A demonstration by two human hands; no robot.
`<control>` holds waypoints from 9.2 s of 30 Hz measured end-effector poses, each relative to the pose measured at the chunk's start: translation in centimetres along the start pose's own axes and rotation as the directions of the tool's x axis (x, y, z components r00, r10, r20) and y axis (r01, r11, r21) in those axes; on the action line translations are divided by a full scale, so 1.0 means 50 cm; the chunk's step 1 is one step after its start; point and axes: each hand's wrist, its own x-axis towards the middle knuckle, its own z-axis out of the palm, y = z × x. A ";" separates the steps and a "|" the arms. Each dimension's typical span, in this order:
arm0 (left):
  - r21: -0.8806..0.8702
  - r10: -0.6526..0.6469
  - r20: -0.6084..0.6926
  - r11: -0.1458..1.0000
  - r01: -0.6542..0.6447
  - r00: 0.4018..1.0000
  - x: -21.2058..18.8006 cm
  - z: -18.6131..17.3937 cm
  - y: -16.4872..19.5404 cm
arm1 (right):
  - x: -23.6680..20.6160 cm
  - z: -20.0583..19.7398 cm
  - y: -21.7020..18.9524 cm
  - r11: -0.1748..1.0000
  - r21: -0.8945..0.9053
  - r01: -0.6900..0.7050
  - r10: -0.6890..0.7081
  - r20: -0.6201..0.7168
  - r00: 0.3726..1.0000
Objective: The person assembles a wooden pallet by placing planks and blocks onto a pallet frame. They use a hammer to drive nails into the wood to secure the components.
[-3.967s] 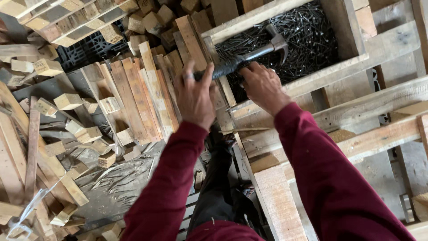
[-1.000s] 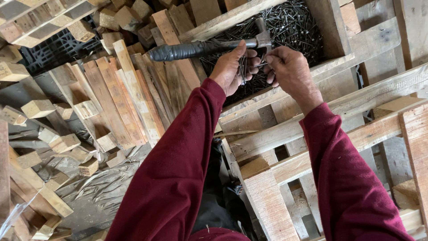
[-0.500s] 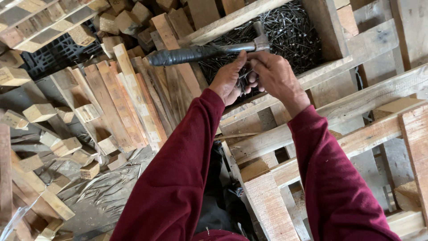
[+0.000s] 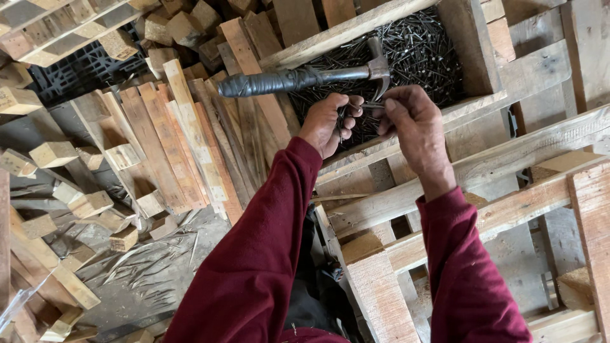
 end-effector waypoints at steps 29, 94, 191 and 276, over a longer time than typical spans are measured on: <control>-0.482 0.313 0.301 0.865 -0.140 0.901 -0.028 0.051 -0.158 | -0.190 -0.031 0.119 0.910 -0.408 0.071 -0.223 -0.338 0.914; -0.009 0.045 0.028 0.999 -0.045 0.999 -0.272 -0.058 -0.550 | -0.574 -0.104 0.101 0.714 0.699 0.026 0.059 -0.098 0.993; -0.096 -0.808 0.519 0.268 -0.959 -0.278 -0.906 -0.017 -1.918 | -1.860 0.321 0.693 0.603 0.664 0.443 0.794 -0.551 -0.255; 0.201 -0.739 0.671 0.266 -0.943 -0.065 -0.893 -0.001 -1.873 | -1.950 0.299 0.746 0.431 0.656 0.620 0.852 -0.523 -0.039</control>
